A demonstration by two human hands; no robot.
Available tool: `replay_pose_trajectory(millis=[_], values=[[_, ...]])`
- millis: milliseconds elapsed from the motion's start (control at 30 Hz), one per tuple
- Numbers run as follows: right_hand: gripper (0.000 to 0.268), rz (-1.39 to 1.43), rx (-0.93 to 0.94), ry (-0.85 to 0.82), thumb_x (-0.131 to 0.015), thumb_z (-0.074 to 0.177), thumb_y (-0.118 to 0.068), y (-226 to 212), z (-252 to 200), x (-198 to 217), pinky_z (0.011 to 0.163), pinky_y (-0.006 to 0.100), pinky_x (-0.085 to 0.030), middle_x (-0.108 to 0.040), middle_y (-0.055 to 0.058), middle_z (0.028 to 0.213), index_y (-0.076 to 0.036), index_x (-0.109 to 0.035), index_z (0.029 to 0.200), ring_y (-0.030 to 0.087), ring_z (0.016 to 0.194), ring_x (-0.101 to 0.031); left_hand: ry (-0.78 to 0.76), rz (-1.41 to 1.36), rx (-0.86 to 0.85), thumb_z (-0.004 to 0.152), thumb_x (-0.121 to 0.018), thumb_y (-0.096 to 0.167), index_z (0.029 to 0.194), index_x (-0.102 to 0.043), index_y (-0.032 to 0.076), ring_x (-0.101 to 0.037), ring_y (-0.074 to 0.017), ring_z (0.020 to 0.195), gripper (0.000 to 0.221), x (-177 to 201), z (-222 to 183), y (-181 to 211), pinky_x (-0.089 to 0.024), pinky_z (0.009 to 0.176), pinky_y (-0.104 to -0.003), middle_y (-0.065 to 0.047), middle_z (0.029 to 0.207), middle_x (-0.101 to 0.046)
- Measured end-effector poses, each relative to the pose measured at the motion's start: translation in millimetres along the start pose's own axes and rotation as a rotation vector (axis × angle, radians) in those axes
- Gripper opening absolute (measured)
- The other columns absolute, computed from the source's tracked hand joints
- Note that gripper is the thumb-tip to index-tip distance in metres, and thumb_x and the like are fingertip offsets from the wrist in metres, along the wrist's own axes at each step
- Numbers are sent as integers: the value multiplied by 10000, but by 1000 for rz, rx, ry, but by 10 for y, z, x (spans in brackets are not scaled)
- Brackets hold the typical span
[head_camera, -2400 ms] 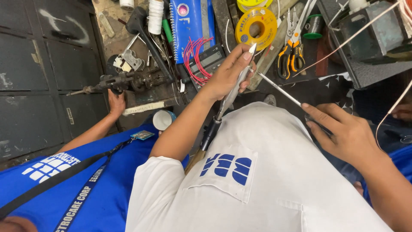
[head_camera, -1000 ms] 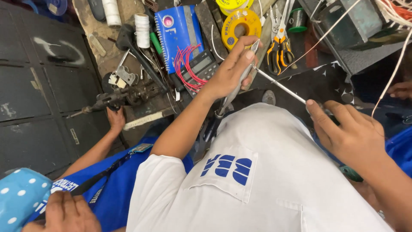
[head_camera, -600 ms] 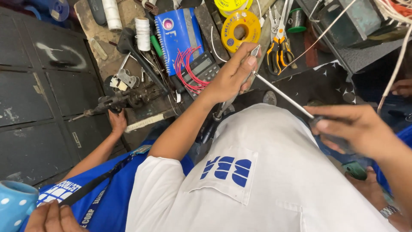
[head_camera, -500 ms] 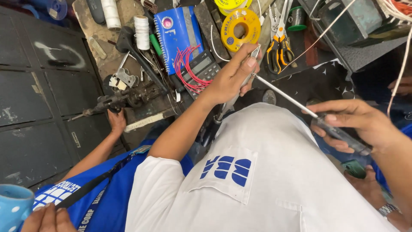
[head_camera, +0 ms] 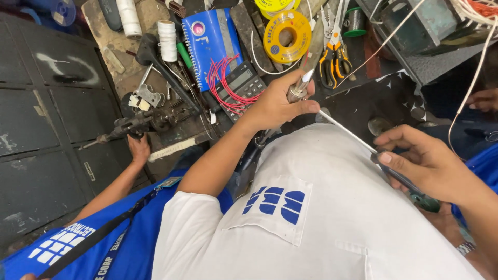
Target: A person uses a torque wrench and wire cutters to perform maintenance and wiring on a motor stator at a workbench.
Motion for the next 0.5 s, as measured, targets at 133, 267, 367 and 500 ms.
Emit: replay_pose_trajectory(millis=[133,267,367,500], values=[[155,-71,135,-43,-632,924,-101,2,-21,-32,373,324,-467,-601,146,599,9,-607,1030,203,416,-553,-35,15,-20,816,-807,324,891,-568,147,-398,-38,566,306,-1,9,28,-341,528,-198,71,683,-481],[257,-77,47,-27,-722,832,-62,-1,-28,-50,473,332,-501,-676,141,751,-8,-639,1069,217,510,-594,-75,-68,2,857,-764,299,845,-557,148,-438,-45,497,256,-12,16,-6,-361,474,-196,57,619,-490],[678,-313,127,-119,-819,699,-128,-120,-92,-56,824,348,-446,-640,90,1196,-104,-551,1321,200,970,-577,-71,-179,-16,886,-736,255,858,-531,134,-462,-61,469,239,33,36,-24,-388,451,-196,27,599,-506],[874,-620,421,-33,-743,710,-204,-361,-318,-64,1110,351,-376,-509,43,1511,-116,-400,1510,193,1348,-509,-47,-255,-56,902,-721,217,872,-508,110,-476,-79,487,240,132,51,82,-409,460,-203,-16,689,-558]])
Point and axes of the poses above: each hand's wrist, its own z-axis towards the middle knuckle, its own x-axis out of the back of the hand, y = z × x, the point moved 10 cm from there along z, towards the middle knuckle
